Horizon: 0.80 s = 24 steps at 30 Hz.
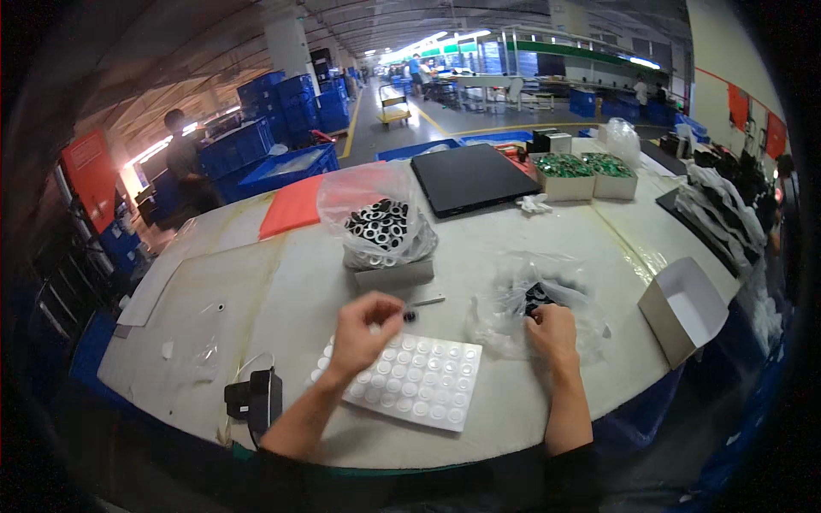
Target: The person assembles small lighting components by hand, placing circular components into a plastic tray.
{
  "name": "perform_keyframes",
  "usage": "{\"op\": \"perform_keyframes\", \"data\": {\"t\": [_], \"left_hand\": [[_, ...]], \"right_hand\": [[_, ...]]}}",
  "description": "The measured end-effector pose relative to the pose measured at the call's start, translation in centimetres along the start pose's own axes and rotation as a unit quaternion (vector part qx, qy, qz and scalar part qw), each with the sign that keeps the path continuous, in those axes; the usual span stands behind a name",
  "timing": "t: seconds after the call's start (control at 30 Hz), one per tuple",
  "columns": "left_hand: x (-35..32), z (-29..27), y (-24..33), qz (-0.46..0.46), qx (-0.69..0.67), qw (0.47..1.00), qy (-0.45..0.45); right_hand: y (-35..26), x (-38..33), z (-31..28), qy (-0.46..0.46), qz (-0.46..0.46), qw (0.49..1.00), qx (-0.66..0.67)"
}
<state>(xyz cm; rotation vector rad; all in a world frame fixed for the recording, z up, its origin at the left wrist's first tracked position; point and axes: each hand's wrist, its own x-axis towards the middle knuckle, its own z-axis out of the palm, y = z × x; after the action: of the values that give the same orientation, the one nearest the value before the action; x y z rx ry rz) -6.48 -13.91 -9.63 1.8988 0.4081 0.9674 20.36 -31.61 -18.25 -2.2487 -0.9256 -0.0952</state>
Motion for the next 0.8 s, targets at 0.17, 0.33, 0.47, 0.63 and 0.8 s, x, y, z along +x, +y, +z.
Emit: {"op": "perform_keyframes", "data": {"t": [0.17,0.33,0.47,0.63,0.8], "left_hand": [[12.3,-4.0,2.8,0.024,0.32,0.947,-0.007],[19.9,-5.4,-1.4,0.001,0.452,0.887,0.095],[18.5,-6.0,-1.0,0.149,0.426,0.862,0.232],[4.3,-7.0,1.9,0.065,0.392,0.918,-0.014],[-4.9,-9.0,-4.0,-0.086,0.402,0.903,-0.12]], "right_hand": [[-2.0,-0.2,0.1,0.022,0.028,0.999,-0.008],[-1.6,0.0,1.1,0.035,0.014,0.999,0.002],[-0.4,0.4,1.2,0.043,-0.022,0.996,0.076],[-3.0,0.0,-1.1,0.191,-0.087,0.939,0.273],[-6.4,-2.0,0.5,0.088,-0.164,0.907,0.378]]}}
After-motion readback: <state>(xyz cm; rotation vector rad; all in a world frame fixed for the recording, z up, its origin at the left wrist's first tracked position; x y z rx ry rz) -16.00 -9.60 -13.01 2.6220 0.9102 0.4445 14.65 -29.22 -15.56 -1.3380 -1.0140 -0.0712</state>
